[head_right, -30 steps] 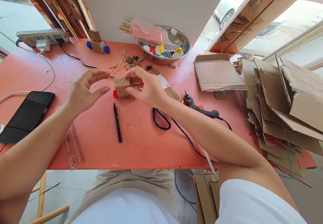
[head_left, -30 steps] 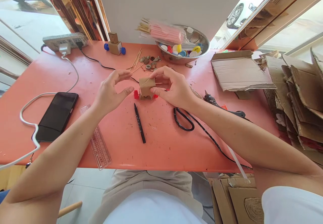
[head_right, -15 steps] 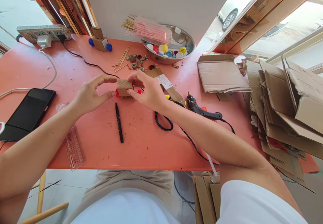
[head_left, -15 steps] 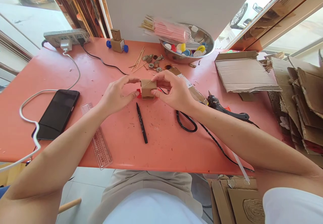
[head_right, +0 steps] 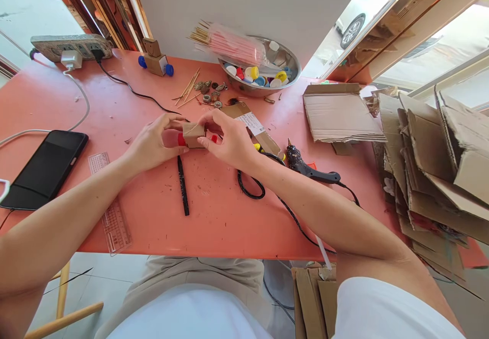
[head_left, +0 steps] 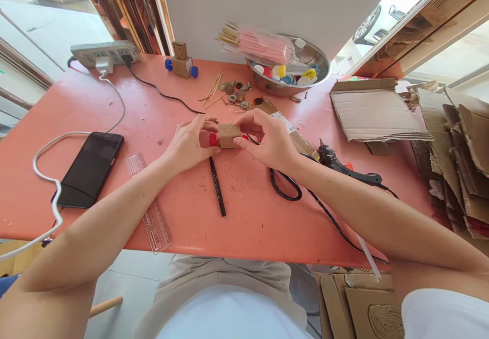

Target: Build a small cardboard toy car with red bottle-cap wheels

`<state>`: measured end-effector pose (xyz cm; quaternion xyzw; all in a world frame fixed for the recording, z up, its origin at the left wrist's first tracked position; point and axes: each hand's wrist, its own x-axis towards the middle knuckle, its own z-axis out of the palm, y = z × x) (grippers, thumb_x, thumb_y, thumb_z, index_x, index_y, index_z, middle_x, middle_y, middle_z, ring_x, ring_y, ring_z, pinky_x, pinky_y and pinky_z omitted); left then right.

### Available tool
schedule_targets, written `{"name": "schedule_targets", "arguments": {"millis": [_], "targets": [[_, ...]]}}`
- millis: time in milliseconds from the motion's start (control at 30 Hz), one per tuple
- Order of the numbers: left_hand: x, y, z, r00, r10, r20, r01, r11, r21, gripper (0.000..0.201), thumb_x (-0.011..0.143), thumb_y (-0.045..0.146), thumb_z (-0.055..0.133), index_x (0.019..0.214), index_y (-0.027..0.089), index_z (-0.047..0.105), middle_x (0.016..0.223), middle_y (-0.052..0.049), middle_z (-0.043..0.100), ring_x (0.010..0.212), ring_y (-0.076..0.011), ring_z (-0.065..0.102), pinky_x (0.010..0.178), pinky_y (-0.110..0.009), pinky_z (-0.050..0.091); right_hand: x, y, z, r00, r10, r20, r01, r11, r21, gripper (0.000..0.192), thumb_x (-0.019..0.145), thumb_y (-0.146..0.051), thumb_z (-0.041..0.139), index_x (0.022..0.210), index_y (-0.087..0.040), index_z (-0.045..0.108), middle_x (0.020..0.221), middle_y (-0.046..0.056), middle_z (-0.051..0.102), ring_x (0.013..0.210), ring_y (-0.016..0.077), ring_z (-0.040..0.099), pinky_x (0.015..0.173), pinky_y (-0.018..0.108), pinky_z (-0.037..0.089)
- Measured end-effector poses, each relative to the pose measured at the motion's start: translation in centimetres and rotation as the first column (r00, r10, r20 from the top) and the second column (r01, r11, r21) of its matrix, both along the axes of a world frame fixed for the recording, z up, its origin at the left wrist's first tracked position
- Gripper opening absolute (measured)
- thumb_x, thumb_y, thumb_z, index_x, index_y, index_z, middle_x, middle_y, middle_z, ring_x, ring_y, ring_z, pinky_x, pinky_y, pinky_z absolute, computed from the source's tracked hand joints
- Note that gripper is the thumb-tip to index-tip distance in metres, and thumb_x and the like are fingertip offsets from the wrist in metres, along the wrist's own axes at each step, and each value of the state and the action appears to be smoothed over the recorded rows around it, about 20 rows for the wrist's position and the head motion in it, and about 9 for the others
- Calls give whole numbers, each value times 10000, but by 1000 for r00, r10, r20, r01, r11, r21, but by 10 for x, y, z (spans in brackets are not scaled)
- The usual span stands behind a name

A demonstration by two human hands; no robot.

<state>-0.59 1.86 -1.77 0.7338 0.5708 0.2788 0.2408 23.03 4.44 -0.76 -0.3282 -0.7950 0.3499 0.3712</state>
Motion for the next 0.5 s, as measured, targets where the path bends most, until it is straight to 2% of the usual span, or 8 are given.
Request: {"name": "schedule_targets", "arguments": {"millis": [167, 300, 500], "targets": [[-1, -2, 3, 998, -32, -59, 32, 999, 6, 661, 766, 335, 858, 1387, 263, 642, 1374, -99, 814, 1340, -348, 731, 1220, -584, 472, 0, 0, -4, 1000, 1, -18, -1, 999, -39, 193, 885, -288, 773, 1040, -259, 661, 1077, 33, 765, 974, 205, 762, 962, 430, 670], [1, -3, 3, 997, -50, -63, 49, 999, -19, 689, 778, 387, 864, 1412, 244, 636, 1405, -121, 799, 1359, -363, 720, 1219, -593, 463, -1, -2, -5, 1000, -12, -4, 12, 998, -55, 182, 894, -296, 750, 1040, -249, 653, 1050, 35, 758, 960, 212, 766, 903, 416, 676], [1, -2, 1, 996, -76, -49, 79, 995, 58, 607, 815, 430, 848, 1376, 270, 684, 1355, -106, 818, 1314, -361, 736, 1205, -582, 478, 0, -4, -3, 998, -35, 56, 35, 999, -1, 178, 875, -300, 713, 1035, -239, 665, 1089, 50, 787, 985, 223, 766, 949, 436, 660]]}}
